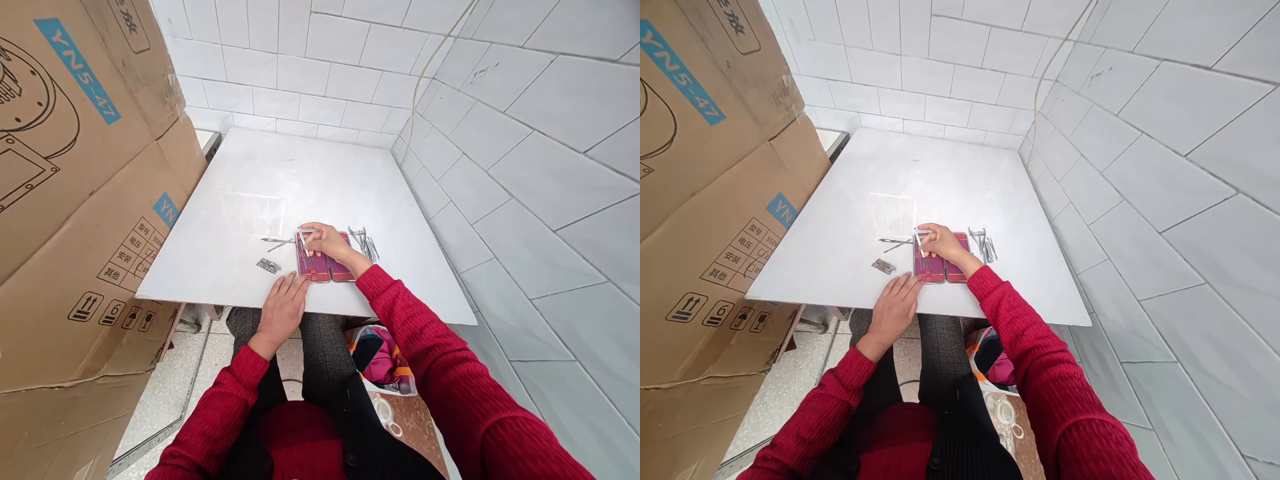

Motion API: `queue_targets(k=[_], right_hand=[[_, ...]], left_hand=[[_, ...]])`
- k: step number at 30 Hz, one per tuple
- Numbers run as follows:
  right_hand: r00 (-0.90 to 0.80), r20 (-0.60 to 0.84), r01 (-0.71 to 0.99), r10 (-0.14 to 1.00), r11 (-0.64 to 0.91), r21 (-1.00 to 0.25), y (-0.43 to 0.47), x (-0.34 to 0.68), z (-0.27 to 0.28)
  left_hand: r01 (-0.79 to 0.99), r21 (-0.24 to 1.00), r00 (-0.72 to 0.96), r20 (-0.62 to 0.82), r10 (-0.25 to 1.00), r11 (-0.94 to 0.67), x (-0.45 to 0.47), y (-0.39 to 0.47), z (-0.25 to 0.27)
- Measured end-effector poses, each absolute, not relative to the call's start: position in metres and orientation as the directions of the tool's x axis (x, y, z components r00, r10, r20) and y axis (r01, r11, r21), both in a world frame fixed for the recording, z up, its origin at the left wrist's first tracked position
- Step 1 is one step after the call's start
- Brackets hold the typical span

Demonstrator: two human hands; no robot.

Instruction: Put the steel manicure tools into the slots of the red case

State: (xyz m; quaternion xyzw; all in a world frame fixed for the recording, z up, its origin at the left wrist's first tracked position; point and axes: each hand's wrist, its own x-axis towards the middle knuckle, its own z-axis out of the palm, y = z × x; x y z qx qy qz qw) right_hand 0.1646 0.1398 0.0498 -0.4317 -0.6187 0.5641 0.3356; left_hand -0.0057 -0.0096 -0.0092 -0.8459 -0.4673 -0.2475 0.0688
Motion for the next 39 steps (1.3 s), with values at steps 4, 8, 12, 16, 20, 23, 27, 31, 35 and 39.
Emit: queue_targets(k=[4,8,12,16,20,23,27,31,35,39], right_hand=[[-0.411,-0.026,0.119,0.911,0.025,-0.993,0.14,0.181,0.043],[-0.396,-0.018,0.146,0.918,0.044,-0.988,0.142,0.187,0.041],[-0.3,-0.026,0.205,0.954,0.037,-0.978,0.145,0.191,0.043],[-0.18,-0.012,0.251,0.984,0.034,-0.967,0.149,0.191,0.043],[-0.163,0.025,0.316,0.986,0.076,-0.946,0.153,0.189,0.039],[-0.168,0.041,0.35,0.985,0.098,-0.931,0.155,0.187,0.037],[-0.149,-0.003,0.347,0.989,0.049,-0.936,0.154,0.186,0.039],[-0.129,-0.045,0.312,0.991,-0.003,-0.95,0.154,0.184,0.041],[-0.106,-0.032,0.271,0.994,-0.002,-0.962,0.154,0.181,0.042],[-0.126,-0.014,0.282,0.992,0.022,-0.959,0.153,0.181,0.04]], left_hand=[[0.825,0.118,0.44,0.479,0.76,-0.552,-0.006,-0.009,-0.008],[0.82,0.117,0.447,0.48,0.755,-0.56,-0.005,-0.008,-0.008],[0.819,0.105,0.453,0.486,0.748,-0.565,-0.005,-0.008,-0.009],[0.821,0.086,0.456,0.497,0.738,-0.564,-0.005,-0.007,-0.008],[0.823,0.079,0.46,0.49,0.74,-0.563,-0.005,-0.008,-0.006],[0.824,0.078,0.462,0.48,0.745,-0.562,-0.005,-0.008,-0.005],[0.823,0.069,0.464,0.49,0.738,-0.564,-0.005,-0.007,-0.006],[0.825,0.06,0.467,0.489,0.737,-0.562,-0.005,-0.007,-0.005],[0.826,0.06,0.469,0.48,0.742,-0.561,-0.005,-0.008,-0.004],[0.826,0.064,0.469,0.475,0.745,-0.56,-0.005,-0.008,-0.004]])
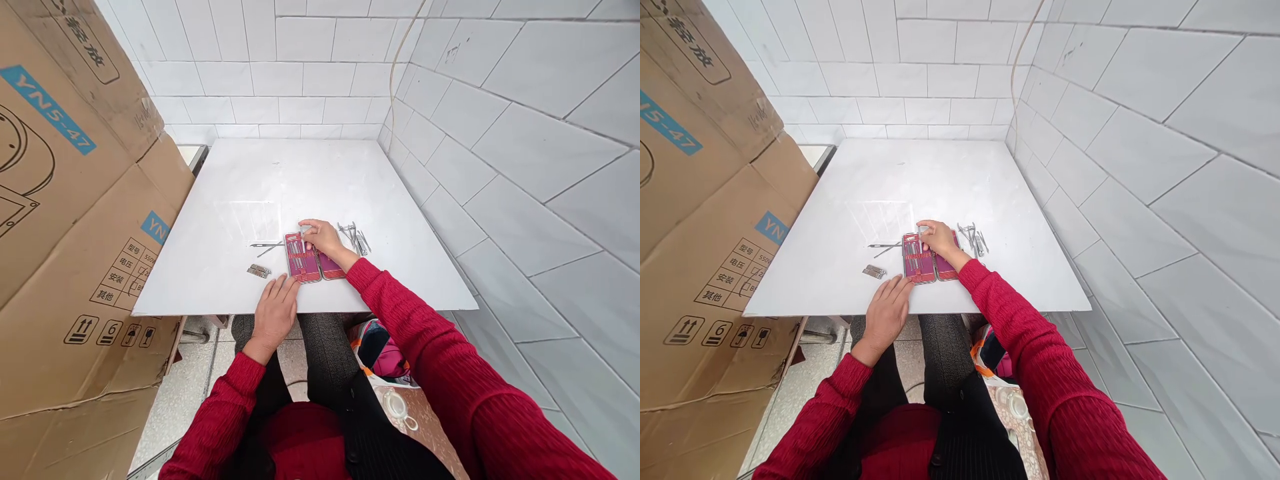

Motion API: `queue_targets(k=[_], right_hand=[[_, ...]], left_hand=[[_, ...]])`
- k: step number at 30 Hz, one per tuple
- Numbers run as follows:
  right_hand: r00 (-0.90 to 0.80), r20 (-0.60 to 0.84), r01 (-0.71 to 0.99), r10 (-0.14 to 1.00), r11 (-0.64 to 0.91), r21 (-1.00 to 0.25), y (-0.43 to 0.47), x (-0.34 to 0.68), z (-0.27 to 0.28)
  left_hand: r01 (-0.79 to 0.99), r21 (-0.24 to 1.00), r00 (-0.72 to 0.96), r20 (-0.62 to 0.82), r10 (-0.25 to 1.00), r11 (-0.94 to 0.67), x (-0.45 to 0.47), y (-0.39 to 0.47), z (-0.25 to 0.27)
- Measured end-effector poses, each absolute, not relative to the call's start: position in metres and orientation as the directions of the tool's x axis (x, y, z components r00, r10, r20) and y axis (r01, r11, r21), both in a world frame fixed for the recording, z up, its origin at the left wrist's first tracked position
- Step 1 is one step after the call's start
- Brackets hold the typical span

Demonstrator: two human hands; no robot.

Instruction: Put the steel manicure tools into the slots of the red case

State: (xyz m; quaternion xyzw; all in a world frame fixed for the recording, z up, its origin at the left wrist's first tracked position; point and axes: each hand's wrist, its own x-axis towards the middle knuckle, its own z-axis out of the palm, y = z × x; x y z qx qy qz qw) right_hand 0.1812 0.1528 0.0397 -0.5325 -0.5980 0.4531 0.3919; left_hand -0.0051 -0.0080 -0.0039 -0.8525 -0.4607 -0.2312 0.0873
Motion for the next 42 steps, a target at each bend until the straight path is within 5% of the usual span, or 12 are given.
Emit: queue_targets(k=[13,21,37,42], right_hand=[[-0.133,0.051,0.372,0.99,0.098,-0.923,0.164,0.181,0.02],[-0.142,0.234,0.684,0.962,0.267,-0.679,0.148,0.176,0.029],[-0.215,0.15,0.893,0.965,0.256,-0.369,0.123,0.173,0.041],[-0.33,0.16,0.9,0.93,0.361,-0.242,0.118,0.167,0.056]], left_hand=[[0.825,0.066,0.467,0.482,0.742,-0.562,-0.004,-0.007,-0.006],[0.824,0.074,0.469,0.469,0.748,-0.562,-0.004,-0.007,-0.005],[0.829,0.09,0.453,0.47,0.757,-0.552,-0.003,-0.008,-0.007],[0.829,0.093,0.452,0.47,0.758,-0.552,-0.004,-0.008,-0.008]])
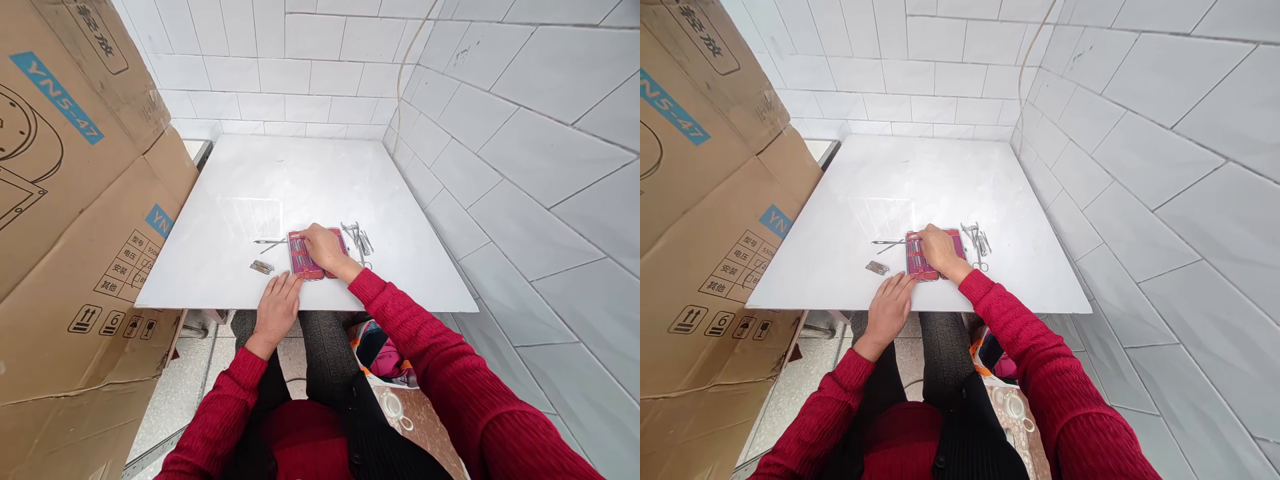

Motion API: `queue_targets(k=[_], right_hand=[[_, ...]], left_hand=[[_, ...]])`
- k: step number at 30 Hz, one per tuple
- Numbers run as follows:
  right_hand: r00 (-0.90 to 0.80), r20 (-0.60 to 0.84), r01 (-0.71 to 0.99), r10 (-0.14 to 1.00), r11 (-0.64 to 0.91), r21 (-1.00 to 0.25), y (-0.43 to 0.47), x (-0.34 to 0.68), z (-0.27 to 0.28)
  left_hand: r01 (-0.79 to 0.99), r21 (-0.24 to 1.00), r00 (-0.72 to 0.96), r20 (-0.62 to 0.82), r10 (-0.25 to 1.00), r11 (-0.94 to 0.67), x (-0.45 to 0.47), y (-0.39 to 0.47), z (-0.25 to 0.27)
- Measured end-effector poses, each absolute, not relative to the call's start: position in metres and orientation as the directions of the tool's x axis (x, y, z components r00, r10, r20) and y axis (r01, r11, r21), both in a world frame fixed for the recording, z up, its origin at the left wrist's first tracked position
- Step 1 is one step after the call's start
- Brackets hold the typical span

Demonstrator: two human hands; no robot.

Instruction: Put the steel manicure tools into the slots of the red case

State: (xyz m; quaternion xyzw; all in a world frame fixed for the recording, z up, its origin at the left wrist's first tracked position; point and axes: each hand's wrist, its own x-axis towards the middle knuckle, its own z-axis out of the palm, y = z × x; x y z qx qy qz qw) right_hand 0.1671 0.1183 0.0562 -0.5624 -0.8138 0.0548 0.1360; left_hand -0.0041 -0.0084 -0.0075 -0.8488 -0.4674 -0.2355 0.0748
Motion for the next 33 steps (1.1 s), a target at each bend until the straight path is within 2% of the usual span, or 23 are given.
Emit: queue_targets(k=[9,15,19,24,26,28,30,33], right_hand=[[-0.648,0.049,0.755,0.76,0.65,-0.084,0.129,0.115,0.077],[-0.703,-0.06,0.706,0.708,0.706,0.058,0.14,0.1,0.081],[-0.706,-0.144,0.686,0.694,0.72,0.108,0.145,0.096,0.083],[-0.72,-0.1,0.68,0.686,0.727,0.097,0.146,0.1,0.075],[-0.722,-0.043,0.688,0.69,0.723,0.06,0.145,0.103,0.072],[-0.698,0.02,0.716,0.716,0.698,-0.03,0.145,0.107,0.07],[-0.641,0.078,0.739,0.763,0.642,-0.205,0.147,0.111,0.068],[-0.534,0.099,0.663,0.84,0.488,-0.568,0.152,0.118,0.062]], left_hand=[[0.83,0.118,0.438,0.467,0.768,-0.545,-0.004,-0.01,-0.008],[0.827,0.12,0.444,0.462,0.768,-0.55,-0.005,-0.01,-0.008],[0.826,0.122,0.444,0.462,0.768,-0.551,-0.005,-0.01,-0.01],[0.826,0.122,0.443,0.461,0.769,-0.55,-0.005,-0.01,-0.012],[0.827,0.119,0.445,0.46,0.768,-0.55,-0.005,-0.01,-0.012],[0.827,0.12,0.446,0.456,0.77,-0.55,-0.005,-0.01,-0.012],[0.827,0.124,0.444,0.453,0.773,-0.548,-0.005,-0.01,-0.011],[0.827,0.131,0.44,0.457,0.773,-0.547,-0.005,-0.01,-0.01]])
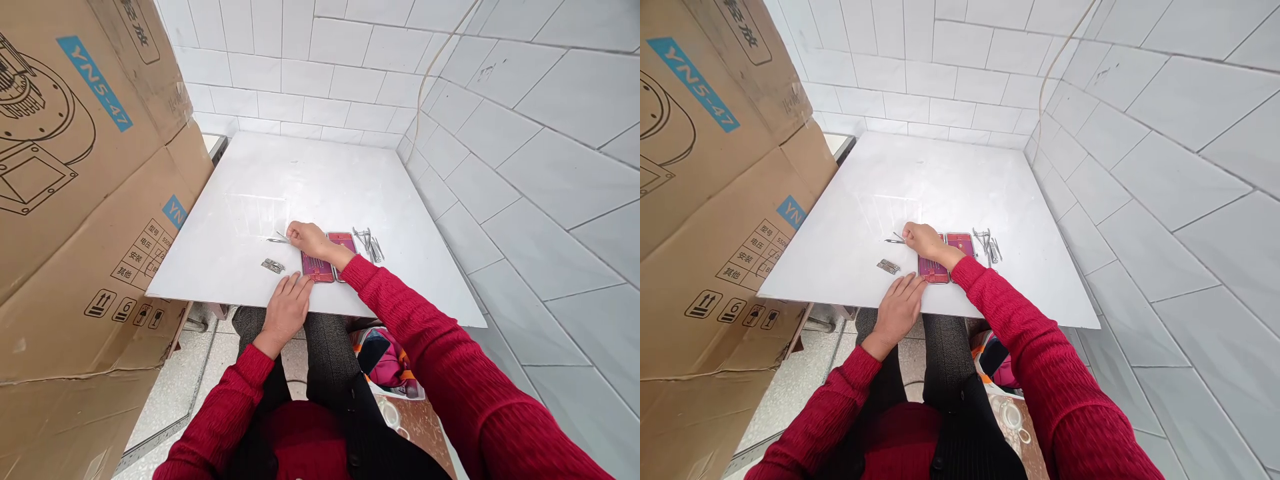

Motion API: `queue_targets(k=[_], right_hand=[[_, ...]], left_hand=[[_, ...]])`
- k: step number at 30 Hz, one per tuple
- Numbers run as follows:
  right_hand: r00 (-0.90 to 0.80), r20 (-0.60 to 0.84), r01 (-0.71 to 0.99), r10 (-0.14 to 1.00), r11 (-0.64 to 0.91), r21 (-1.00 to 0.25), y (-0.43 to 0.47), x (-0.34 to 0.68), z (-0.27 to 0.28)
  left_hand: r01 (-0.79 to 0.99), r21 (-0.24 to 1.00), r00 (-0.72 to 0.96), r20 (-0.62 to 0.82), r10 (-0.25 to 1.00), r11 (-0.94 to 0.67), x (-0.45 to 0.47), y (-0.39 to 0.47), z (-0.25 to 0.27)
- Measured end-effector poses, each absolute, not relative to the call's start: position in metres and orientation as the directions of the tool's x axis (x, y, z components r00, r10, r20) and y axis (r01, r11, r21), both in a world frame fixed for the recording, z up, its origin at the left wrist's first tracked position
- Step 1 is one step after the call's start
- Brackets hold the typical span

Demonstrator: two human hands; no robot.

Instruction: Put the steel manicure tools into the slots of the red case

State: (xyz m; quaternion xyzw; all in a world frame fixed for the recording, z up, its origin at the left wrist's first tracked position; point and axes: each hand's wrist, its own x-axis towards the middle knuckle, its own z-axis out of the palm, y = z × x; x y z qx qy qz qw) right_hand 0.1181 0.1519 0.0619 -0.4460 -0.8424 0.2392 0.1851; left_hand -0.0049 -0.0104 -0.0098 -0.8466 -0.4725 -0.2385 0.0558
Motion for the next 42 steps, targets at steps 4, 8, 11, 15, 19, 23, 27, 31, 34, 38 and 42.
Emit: queue_targets(k=[4,8,11,15,19,23,27,31,34,38,42], right_hand=[[-0.437,0.005,0.397,0.899,0.198,-0.896,0.153,0.13,0.051],[-0.413,-0.041,0.188,0.91,0.041,-0.981,0.144,0.143,0.046],[-0.405,-0.032,0.129,0.914,0.022,-0.991,0.136,0.151,0.046],[-0.38,-0.046,0.13,0.924,0.004,-0.992,0.129,0.161,0.043],[-0.392,-0.052,0.067,0.919,-0.028,-0.997,0.125,0.168,0.042],[-0.386,0.001,0.033,0.922,0.015,-0.999,0.127,0.175,0.044],[-0.263,0.039,0.115,0.964,0.072,-0.991,0.14,0.185,0.044],[-0.185,0.101,0.132,0.978,0.126,-0.983,0.152,0.192,0.037],[-0.169,0.107,0.092,0.98,0.123,-0.988,0.154,0.194,0.03],[-0.18,0.108,0.092,0.978,0.126,-0.988,0.154,0.194,0.027],[-0.154,0.12,0.109,0.981,0.138,-0.984,0.156,0.194,0.024]], left_hand=[[0.825,0.128,0.442,0.461,0.77,-0.55,-0.005,-0.011,-0.008],[0.828,0.125,0.436,0.467,0.769,-0.546,-0.004,-0.01,-0.007],[0.827,0.124,0.44,0.462,0.77,-0.548,-0.005,-0.01,-0.007],[0.824,0.119,0.449,0.461,0.766,-0.554,-0.005,-0.009,-0.007],[0.826,0.122,0.444,0.46,0.769,-0.55,-0.004,-0.009,-0.006],[0.828,0.12,0.443,0.461,0.769,-0.548,-0.003,-0.009,-0.005],[0.827,0.098,0.451,0.47,0.759,-0.553,-0.004,-0.008,-0.005],[0.828,0.075,0.458,0.48,0.749,-0.555,-0.005,-0.006,-0.006],[0.823,0.059,0.473,0.48,0.738,-0.566,-0.006,-0.005,-0.006],[0.824,0.051,0.478,0.473,0.74,-0.565,-0.005,-0.004,-0.006],[0.822,0.057,0.473,0.485,0.735,-0.566,-0.004,-0.002,-0.006]])
